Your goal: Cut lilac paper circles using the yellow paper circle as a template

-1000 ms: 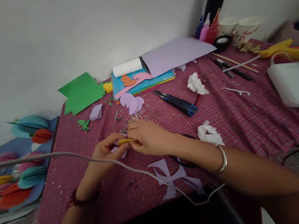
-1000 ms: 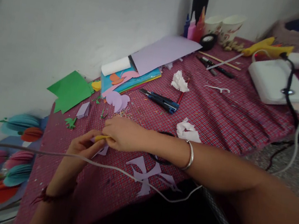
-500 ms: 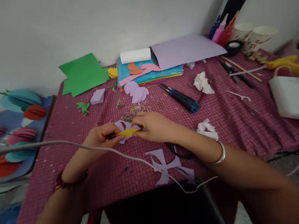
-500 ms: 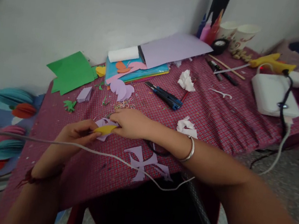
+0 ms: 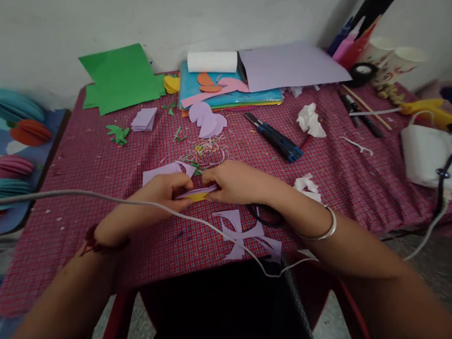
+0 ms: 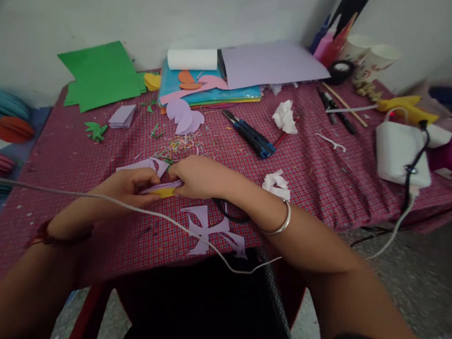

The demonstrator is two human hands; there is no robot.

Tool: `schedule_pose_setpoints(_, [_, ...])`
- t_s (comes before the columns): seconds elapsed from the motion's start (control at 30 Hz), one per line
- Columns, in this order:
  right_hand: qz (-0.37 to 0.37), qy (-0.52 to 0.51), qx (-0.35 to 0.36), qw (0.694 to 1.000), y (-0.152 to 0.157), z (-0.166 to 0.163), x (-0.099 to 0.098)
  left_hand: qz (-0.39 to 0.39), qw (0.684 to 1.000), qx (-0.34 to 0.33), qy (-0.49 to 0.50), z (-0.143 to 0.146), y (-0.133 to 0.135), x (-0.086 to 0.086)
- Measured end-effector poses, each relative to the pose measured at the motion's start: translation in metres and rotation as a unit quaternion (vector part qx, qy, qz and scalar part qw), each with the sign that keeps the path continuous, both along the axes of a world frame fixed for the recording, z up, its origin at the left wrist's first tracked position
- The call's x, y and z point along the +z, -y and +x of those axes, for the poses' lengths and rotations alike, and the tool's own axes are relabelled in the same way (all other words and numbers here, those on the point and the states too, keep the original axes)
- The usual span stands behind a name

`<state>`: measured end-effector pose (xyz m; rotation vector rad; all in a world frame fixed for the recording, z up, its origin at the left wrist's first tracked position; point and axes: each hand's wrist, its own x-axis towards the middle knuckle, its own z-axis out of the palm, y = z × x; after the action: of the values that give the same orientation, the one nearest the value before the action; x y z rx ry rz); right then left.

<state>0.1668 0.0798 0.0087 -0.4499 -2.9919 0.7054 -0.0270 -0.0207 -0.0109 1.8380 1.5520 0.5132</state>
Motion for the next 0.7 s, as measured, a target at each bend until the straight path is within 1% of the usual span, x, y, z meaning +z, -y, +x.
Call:
schedule_pose_setpoints(0.07, [0.002, 0.007, -0.008, 1.000, 0.001, -0.001, 0.000, 0.009, 1.000, 0.016, 0.000, 0.002, -0.002, -0.002])
schedule_pose_setpoints(0.17, [0.008, 0.010, -0.020, 1.000, -0.001, -0.001, 0.000, 0.001, 0.999, 0.030, 0.017, 0.004, -0.004, -0.004])
schedule_pose_setpoints(0.33, [0.033, 0.015, -0.025, 0.999, -0.001, 0.000, 0.000, -0.005, 1.000, 0.000, -0.019, 0.001, -0.005, 0.000])
schedule_pose_setpoints(0.4, [0.038, 0.003, -0.025, 0.999, 0.000, 0.000, 0.000, -0.009, 1.000, -0.004, -0.017, 0.001, -0.006, 0.002])
schedule_pose_setpoints(0.47, [0.035, -0.011, -0.020, 0.999, 0.001, -0.001, 0.000, -0.001, 1.000, 0.005, 0.011, 0.002, -0.005, 0.005])
schedule_pose_setpoints(0.53, [0.031, -0.020, -0.023, 0.999, 0.001, -0.002, -0.001, 0.028, 0.997, 0.034, 0.066, 0.004, -0.003, 0.010])
schedule_pose_setpoints(0.63, [0.003, -0.028, -0.027, 0.999, -0.001, -0.003, -0.003, 0.072, 0.979, 0.099, 0.165, 0.007, 0.000, 0.016])
schedule_pose_setpoints(0.7, [-0.028, -0.040, -0.018, 0.999, -0.001, -0.003, -0.004, 0.085, 0.965, 0.128, 0.211, 0.009, 0.001, 0.018])
